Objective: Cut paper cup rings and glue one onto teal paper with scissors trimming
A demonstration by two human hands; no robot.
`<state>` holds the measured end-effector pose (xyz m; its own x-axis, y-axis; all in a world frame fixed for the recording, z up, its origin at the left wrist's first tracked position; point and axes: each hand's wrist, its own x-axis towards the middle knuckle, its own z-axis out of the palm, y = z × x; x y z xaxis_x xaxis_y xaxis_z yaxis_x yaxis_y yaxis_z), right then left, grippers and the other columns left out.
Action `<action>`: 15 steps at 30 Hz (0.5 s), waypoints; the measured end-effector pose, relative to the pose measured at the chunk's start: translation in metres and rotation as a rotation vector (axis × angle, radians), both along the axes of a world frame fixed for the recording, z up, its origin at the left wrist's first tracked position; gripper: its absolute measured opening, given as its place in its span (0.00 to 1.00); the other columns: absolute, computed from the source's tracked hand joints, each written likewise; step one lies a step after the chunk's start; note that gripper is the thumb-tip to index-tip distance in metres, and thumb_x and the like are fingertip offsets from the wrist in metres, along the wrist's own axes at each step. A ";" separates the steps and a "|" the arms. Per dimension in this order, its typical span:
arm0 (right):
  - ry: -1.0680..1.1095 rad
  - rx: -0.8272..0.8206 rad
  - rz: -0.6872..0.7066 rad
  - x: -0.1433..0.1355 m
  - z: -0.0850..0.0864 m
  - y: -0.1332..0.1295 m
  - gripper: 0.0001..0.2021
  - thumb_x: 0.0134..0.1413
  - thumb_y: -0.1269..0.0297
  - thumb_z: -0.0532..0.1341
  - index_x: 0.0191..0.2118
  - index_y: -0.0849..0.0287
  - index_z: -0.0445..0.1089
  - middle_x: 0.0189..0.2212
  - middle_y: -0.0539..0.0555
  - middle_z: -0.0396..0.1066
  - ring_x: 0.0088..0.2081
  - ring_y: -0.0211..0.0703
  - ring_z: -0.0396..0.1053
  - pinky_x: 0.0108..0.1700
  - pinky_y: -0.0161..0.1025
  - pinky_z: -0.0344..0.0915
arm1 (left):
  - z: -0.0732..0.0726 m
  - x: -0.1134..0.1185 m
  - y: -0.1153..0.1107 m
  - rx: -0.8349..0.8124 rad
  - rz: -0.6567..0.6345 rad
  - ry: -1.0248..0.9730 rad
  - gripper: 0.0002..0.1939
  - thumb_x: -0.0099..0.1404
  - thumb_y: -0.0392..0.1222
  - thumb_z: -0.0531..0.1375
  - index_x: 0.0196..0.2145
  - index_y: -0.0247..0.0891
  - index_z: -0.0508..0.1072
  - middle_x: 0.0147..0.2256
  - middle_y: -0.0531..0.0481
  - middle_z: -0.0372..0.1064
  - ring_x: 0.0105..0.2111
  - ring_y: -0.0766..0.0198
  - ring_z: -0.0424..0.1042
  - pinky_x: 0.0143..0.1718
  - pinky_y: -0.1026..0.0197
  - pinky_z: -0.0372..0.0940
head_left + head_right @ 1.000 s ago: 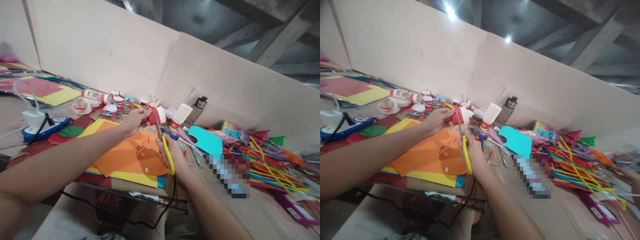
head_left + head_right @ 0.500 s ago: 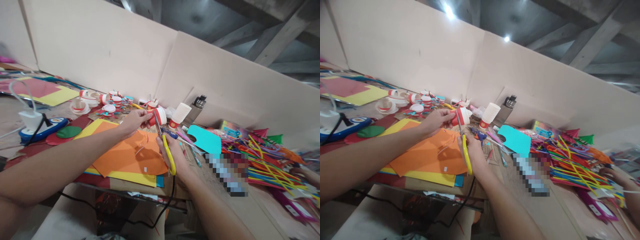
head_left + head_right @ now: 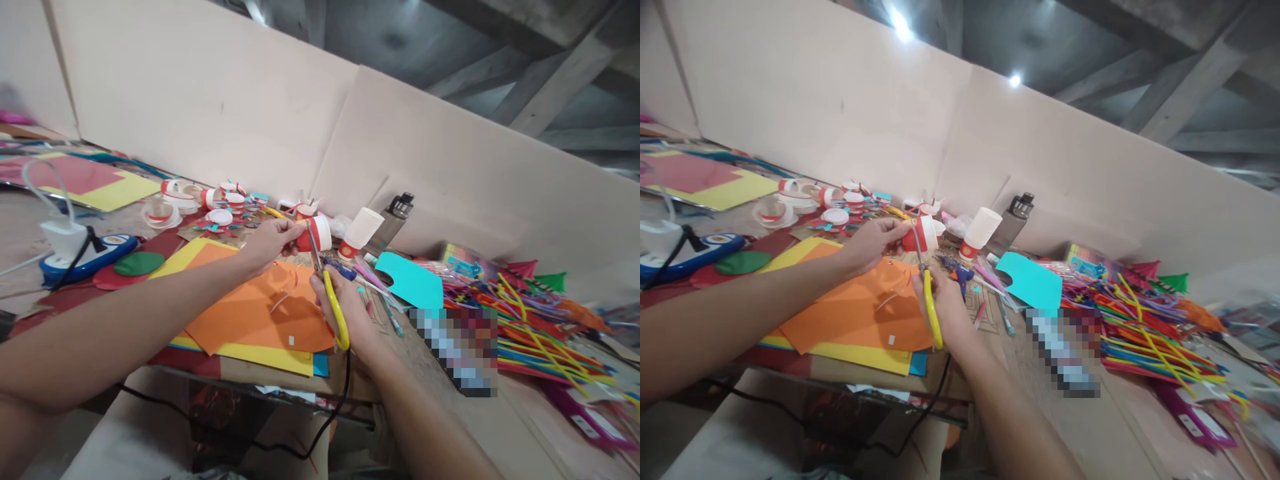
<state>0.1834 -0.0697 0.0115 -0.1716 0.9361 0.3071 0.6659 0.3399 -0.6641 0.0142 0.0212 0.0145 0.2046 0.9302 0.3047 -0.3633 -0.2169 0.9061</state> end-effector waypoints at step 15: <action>0.013 -0.005 -0.059 0.001 -0.009 0.000 0.13 0.60 0.54 0.52 0.27 0.55 0.59 0.17 0.46 0.61 0.18 0.35 0.58 0.20 0.32 0.53 | 0.005 0.001 -0.004 -0.140 -0.112 -0.143 0.15 0.59 0.47 0.66 0.26 0.33 0.67 0.20 0.54 0.63 0.17 0.74 0.62 0.18 0.70 0.58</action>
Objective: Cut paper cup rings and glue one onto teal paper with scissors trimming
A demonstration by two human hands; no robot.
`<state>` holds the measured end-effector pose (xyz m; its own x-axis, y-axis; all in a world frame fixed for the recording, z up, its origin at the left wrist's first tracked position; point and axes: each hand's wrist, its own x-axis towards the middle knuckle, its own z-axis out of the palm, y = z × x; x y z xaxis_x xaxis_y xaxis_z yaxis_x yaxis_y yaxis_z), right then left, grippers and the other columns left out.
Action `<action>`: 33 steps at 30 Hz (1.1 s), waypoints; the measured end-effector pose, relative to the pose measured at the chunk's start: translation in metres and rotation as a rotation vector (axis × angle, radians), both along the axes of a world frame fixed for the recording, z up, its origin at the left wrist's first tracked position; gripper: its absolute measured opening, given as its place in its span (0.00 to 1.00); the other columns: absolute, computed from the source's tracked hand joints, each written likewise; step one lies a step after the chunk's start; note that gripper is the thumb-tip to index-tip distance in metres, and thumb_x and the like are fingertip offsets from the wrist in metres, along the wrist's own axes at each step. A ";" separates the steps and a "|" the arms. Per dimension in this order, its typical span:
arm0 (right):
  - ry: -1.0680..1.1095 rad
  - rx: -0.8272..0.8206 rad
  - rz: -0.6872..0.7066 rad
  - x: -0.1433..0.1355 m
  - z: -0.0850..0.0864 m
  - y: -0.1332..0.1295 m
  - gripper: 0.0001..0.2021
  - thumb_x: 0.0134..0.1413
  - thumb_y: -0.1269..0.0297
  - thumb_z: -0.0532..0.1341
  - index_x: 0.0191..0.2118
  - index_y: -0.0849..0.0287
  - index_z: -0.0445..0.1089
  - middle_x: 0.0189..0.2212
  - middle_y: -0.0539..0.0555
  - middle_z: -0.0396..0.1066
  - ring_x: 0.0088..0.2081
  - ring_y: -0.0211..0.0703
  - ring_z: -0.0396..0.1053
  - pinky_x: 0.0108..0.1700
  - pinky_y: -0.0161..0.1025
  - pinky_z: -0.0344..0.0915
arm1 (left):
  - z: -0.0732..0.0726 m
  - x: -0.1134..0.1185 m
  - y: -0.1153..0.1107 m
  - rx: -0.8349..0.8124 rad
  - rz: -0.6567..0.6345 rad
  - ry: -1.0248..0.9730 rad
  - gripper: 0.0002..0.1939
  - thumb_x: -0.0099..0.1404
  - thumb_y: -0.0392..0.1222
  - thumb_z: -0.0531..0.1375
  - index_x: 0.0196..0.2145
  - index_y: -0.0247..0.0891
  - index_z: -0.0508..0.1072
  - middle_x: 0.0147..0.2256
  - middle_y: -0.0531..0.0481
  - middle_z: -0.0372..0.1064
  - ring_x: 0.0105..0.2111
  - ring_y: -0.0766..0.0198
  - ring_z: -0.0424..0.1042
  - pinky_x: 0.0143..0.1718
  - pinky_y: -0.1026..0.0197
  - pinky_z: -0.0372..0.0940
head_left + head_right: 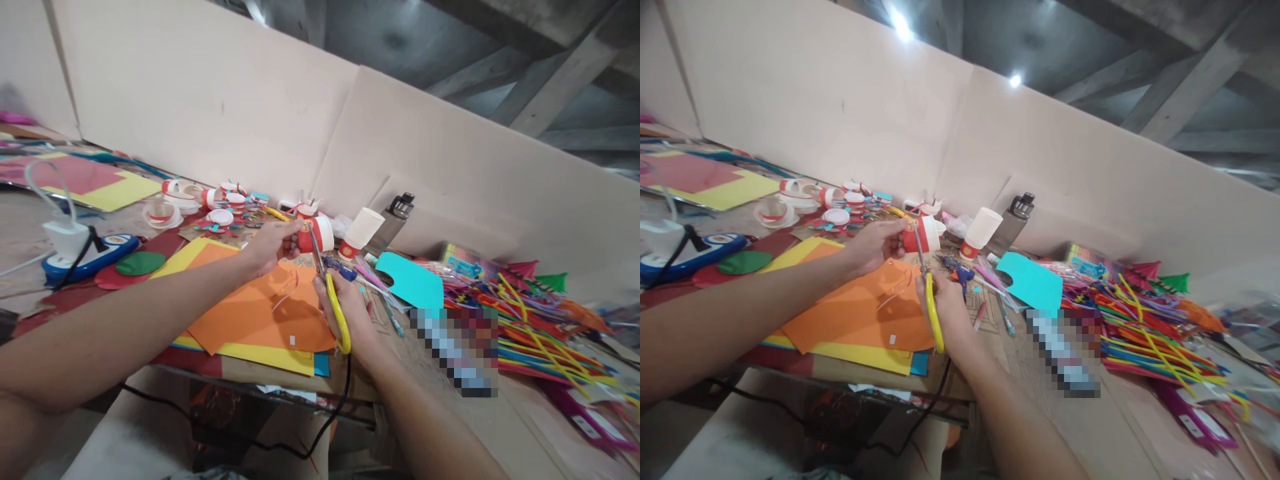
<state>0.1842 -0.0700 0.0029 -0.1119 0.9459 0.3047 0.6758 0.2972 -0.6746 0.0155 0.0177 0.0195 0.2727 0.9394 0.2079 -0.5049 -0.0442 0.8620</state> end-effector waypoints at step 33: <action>0.037 -0.036 0.026 0.004 0.002 0.001 0.16 0.60 0.50 0.52 0.27 0.55 0.58 0.18 0.47 0.62 0.19 0.36 0.60 0.20 0.32 0.55 | -0.009 0.006 -0.001 0.159 0.104 0.109 0.16 0.56 0.45 0.67 0.24 0.35 0.65 0.18 0.56 0.64 0.16 0.74 0.63 0.19 0.70 0.56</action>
